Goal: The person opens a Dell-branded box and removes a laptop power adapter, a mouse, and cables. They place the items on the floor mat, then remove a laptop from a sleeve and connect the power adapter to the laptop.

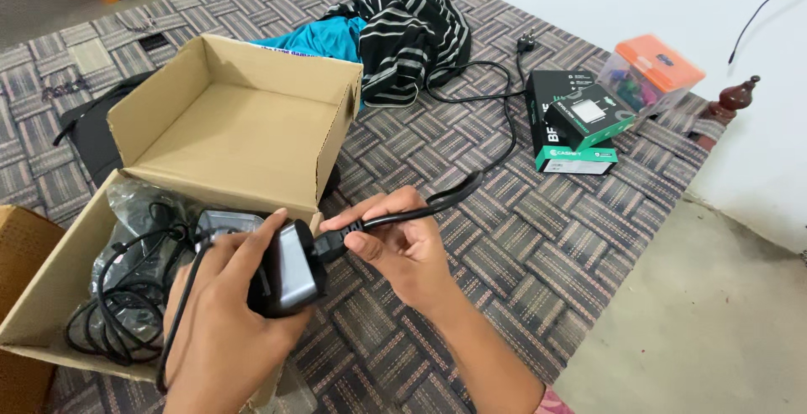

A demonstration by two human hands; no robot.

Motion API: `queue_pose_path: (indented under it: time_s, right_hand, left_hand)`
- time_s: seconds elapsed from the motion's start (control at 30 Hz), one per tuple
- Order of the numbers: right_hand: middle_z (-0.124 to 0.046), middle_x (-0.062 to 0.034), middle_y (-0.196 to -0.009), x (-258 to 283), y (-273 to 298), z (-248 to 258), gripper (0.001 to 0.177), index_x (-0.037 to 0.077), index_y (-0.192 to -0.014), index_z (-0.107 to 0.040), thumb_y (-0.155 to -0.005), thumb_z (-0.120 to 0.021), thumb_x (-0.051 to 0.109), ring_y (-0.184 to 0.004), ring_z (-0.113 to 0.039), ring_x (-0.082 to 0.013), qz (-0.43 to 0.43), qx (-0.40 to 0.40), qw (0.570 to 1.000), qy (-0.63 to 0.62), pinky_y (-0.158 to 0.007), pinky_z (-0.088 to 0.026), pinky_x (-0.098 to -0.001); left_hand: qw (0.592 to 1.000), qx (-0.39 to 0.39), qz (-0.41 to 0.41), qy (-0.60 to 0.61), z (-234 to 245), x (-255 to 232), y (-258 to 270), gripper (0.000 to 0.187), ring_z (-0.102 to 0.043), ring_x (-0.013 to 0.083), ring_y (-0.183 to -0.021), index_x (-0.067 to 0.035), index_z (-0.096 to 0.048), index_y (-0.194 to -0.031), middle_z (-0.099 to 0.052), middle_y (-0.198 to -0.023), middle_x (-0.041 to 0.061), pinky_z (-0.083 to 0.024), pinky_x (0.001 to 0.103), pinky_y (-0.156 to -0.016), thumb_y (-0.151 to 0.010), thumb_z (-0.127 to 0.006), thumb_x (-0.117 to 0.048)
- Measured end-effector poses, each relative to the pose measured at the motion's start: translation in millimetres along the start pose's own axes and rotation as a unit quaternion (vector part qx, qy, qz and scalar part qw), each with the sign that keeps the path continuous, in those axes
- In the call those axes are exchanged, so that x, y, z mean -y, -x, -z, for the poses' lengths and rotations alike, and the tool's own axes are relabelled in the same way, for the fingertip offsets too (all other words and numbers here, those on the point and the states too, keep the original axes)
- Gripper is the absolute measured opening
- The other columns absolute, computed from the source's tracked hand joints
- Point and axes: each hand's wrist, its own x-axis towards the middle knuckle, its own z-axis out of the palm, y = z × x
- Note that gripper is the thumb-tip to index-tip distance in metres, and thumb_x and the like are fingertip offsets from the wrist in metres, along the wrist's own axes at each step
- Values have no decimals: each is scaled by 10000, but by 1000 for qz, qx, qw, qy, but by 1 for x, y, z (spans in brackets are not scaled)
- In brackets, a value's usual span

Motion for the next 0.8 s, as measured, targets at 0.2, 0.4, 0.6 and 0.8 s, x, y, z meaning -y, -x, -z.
queue_pose_path:
  time_s: [0.2, 0.4, 0.6, 0.8]
  right_hand:
    - [-706, -187, -1152, -10, 2, 11, 234, 74, -1113, -513, -1003, -709, 9, -1134, -728, -247, -43, -15, 999, -11, -953, -611, -327]
    - [-724, -187, -1144, -14, 1, 14, 233, 76, -1083, -507, -999, -712, 5, -1116, -727, -230, -57, -33, 998, 17, -957, -604, -335]
    - [-734, -180, -1135, -17, -2, 23, 251, 87, -1065, -492, -996, -727, 31, -1096, -723, -204, -67, -37, 997, 11, -958, -595, -326]
    - [-730, -178, -1120, -19, 1, 35, 271, 85, -1054, -491, -981, -748, 37, -1103, -723, -202, -83, -52, 995, -11, -980, -589, -336]
  left_hand:
    - [1000, 14, -1, -20, -4, -1, -12, 825, -673, 355, -944, -143, -684, -1293, -718, -1020, 140, -513, 459, -823, -494, -875, -215]
    - [998, 22, 48, -20, -11, -9, -17, 855, -689, 353, -904, -172, -721, -1294, -734, -1003, 107, -525, 448, -802, -459, -892, -239]
    - [993, 29, 109, -35, -16, -24, -21, 814, -707, 307, -883, -210, -737, -1269, -736, -974, 77, -545, 425, -773, -482, -920, -311]
    - [994, 19, 78, -71, -28, -29, -22, 818, -699, 316, -891, -147, -726, -1240, -730, -961, 98, -541, 433, -773, -466, -919, -331]
